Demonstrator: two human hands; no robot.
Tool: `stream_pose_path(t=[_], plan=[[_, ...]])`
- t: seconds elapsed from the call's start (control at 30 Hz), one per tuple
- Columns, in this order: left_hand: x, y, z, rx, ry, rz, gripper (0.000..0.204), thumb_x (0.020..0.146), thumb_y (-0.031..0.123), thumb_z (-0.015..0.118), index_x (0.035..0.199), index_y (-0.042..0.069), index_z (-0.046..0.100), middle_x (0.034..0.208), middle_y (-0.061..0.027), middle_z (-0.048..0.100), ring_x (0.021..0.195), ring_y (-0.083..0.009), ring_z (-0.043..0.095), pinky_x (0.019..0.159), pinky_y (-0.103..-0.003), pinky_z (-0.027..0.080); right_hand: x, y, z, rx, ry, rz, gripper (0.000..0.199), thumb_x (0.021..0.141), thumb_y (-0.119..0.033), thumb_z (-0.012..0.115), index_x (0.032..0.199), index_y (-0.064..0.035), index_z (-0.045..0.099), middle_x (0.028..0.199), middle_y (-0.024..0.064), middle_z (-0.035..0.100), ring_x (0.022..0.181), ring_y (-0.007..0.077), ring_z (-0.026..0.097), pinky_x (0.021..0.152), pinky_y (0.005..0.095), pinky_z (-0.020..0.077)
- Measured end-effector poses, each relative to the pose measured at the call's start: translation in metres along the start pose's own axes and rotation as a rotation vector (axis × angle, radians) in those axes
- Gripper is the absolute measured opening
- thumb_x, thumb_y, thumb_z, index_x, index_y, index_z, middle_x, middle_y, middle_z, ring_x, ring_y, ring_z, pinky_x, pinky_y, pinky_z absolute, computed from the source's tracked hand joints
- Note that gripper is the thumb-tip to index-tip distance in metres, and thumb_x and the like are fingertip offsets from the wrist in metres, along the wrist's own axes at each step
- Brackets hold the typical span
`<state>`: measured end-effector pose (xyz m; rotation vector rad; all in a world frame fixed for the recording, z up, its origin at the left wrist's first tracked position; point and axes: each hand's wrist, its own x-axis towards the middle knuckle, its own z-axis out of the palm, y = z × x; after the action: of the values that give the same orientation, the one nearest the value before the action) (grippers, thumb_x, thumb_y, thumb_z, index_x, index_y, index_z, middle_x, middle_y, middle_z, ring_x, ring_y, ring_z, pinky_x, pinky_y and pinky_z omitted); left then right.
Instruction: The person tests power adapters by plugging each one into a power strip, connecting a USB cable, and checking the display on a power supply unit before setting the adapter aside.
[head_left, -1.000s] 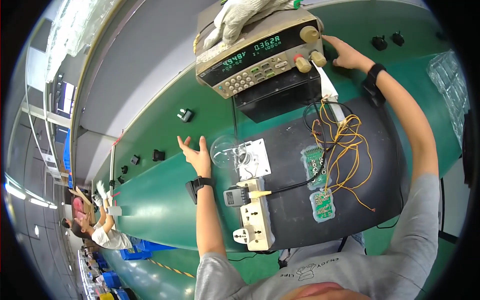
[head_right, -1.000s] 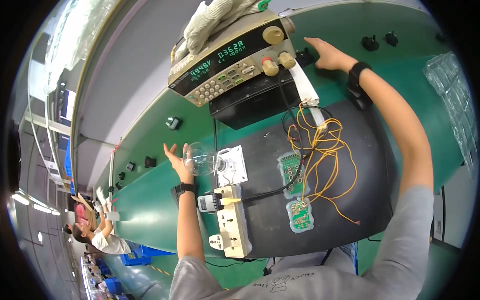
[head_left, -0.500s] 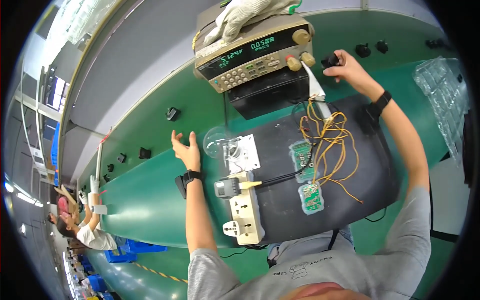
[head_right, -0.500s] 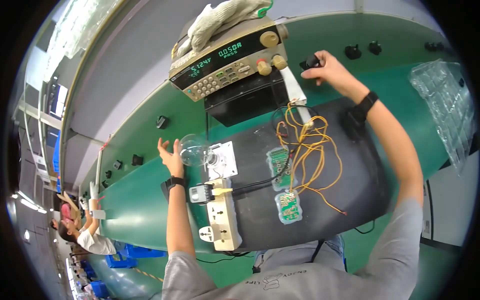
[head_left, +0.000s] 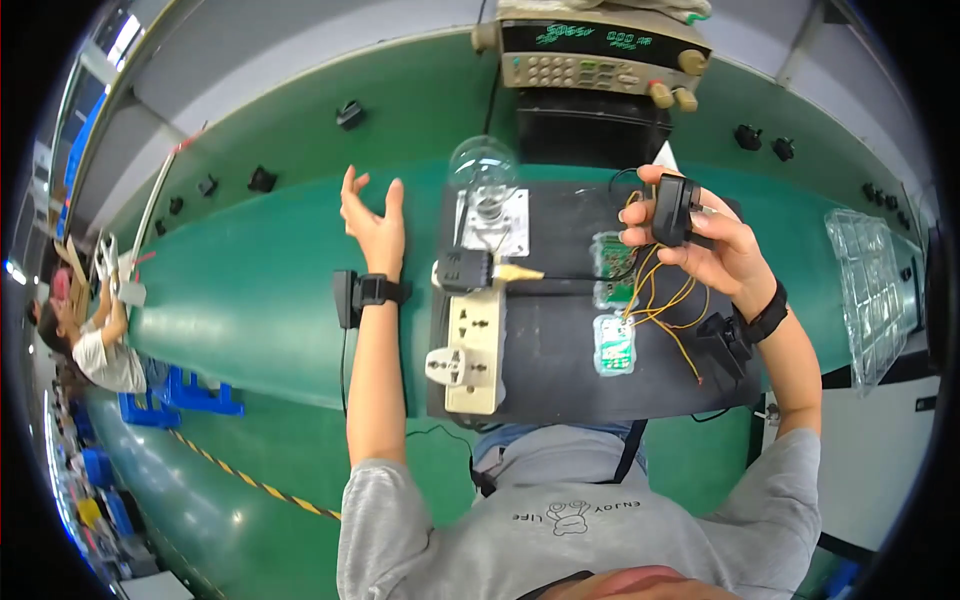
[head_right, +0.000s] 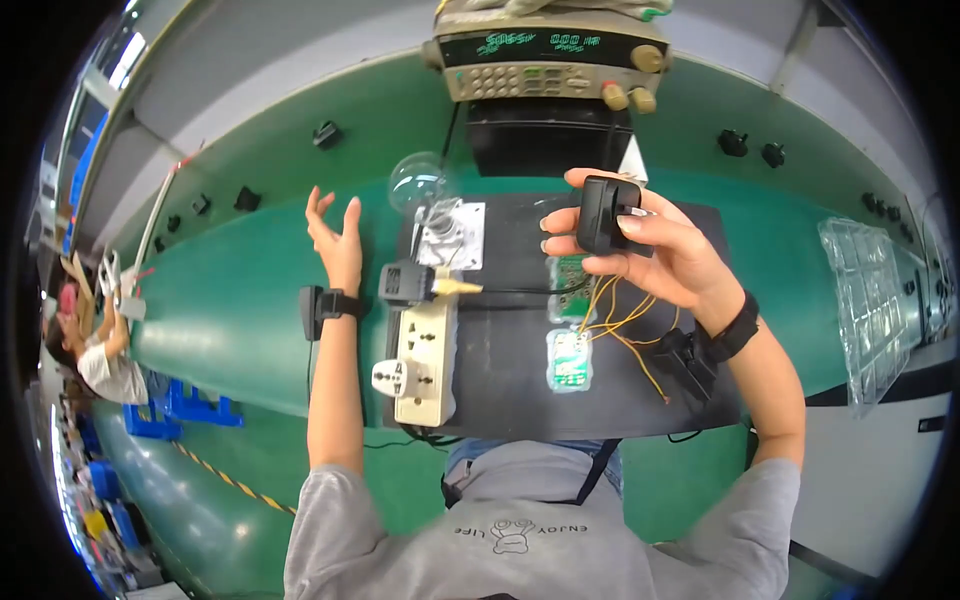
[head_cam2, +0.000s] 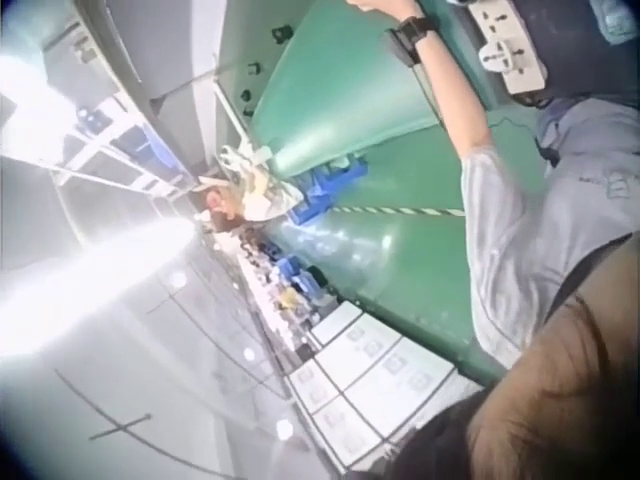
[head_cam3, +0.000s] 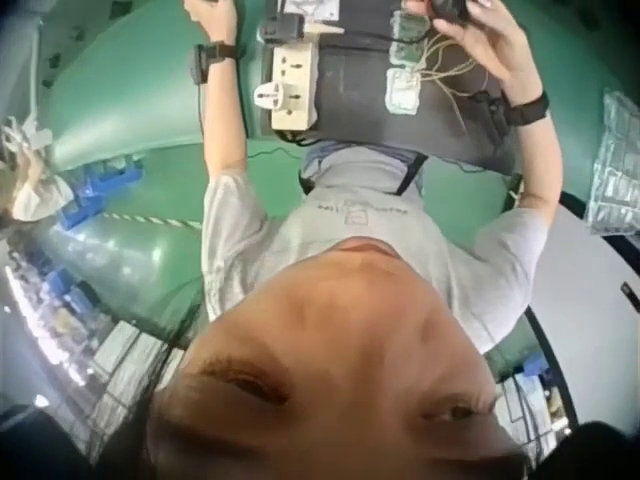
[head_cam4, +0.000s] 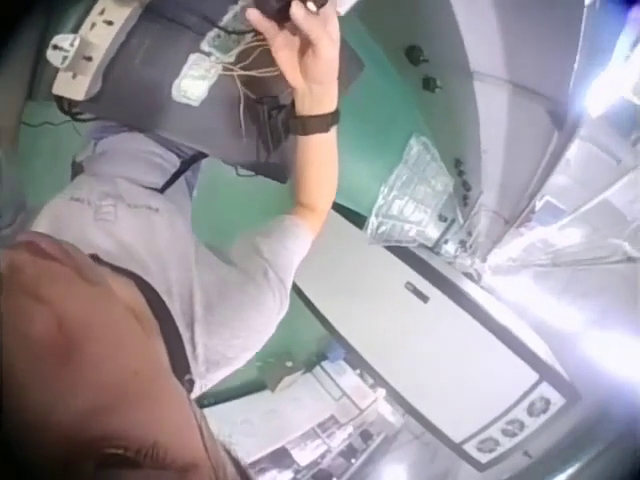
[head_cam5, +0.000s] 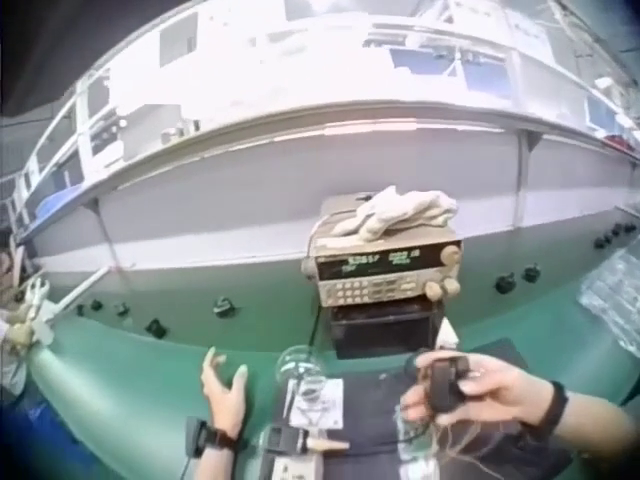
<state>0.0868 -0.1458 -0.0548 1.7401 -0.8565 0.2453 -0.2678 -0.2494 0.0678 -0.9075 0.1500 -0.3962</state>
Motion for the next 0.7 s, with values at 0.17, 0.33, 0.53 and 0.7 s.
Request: stream_pose_path(t=[0.17,0.33,0.53,0.7], plan=[[-0.003,0.006,-0.011,-0.053,0.025,-0.012,0.067,0.078,0.028,0.066,0.133,0.007,0.033,0.118,-0.009,0.05,0.116,-0.0263,0.038,0.1,-0.042,0.021,0.026,0.024,0.03,-0.035,-0.036,0.067,0.07,0.078,-0.023,0.047,0.137,0.0042,0.021,0.117,0.0261,0.047,0.105,0.0374,0.053,0.078,0.0371,0.054],[-0.004,0.009,-0.013,-0.096,0.0,-0.045,0.067,0.078,0.028,0.066,0.132,0.006,0.033,0.118,-0.0087,0.049,0.116,-0.0259,0.037,0.1,-0.043,0.019,0.044,0.041,0.055,-0.332,0.066,0.199,0.059,0.08,-0.027,0.038,0.131,0.0034,0.034,0.102,0.021,0.055,0.087,0.0253,0.061,0.067,0.0333,0.0561],[-0.002,0.01,-0.013,-0.128,-0.002,0.016,0.067,0.077,0.028,0.066,0.131,0.005,0.034,0.117,-0.0082,0.048,0.115,-0.026,0.037,0.1,-0.044,0.017,0.047,0.05,0.074,-0.681,0.018,0.231,0.059,0.081,-0.032,0.037,0.128,0.0035,0.039,0.094,0.0139,0.056,0.076,0.0153,0.056,0.057,0.0248,0.0488],[-0.002,0.01,-0.012,-0.131,0.001,0.019,0.067,0.076,0.027,0.066,0.131,0.005,0.034,0.116,-0.0076,0.047,0.114,-0.0258,0.037,0.1,-0.044,0.017,0.049,0.064,0.081,-1.041,-0.116,-0.001,0.067,0.082,-0.044,0.034,0.122,0.0075,0.044,0.085,0.0084,0.055,0.079,0.0141,0.051,0.074,0.0254,0.0393]])
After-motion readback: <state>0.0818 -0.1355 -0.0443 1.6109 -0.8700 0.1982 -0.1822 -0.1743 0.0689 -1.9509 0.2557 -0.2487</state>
